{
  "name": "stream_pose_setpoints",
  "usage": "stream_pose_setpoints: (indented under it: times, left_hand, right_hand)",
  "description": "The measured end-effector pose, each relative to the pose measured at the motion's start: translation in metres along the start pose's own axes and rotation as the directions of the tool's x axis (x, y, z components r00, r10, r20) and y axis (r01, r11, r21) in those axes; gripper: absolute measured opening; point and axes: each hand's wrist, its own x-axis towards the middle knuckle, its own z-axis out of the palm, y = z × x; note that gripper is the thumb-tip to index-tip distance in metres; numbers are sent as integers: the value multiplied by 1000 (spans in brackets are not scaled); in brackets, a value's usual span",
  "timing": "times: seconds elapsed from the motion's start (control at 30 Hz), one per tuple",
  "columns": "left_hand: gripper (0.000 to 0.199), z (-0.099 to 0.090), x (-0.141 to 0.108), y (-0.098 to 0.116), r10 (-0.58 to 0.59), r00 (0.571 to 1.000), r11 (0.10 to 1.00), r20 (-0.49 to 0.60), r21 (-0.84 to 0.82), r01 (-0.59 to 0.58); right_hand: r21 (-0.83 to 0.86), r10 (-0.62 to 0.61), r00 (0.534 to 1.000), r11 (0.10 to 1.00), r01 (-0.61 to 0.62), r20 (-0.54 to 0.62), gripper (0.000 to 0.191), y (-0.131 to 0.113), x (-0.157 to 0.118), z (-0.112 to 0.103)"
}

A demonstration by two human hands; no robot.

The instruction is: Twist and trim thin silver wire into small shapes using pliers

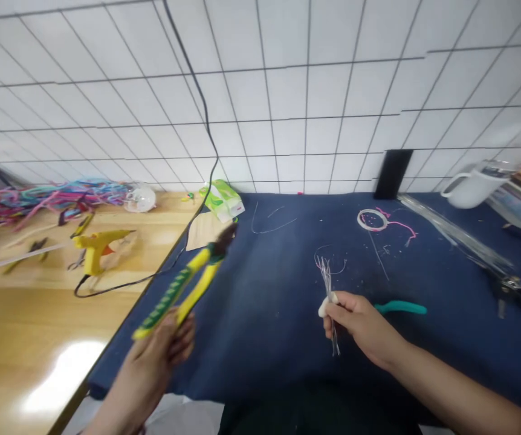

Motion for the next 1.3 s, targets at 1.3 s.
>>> stream_pose_setpoints:
  times: [1.3]
  left_hand:
    - [16,120,-34,-17,31,892,907,452,-388,165]
  right_hand:
    - [-379,-241,960,883,277,142,20,16,27,80]
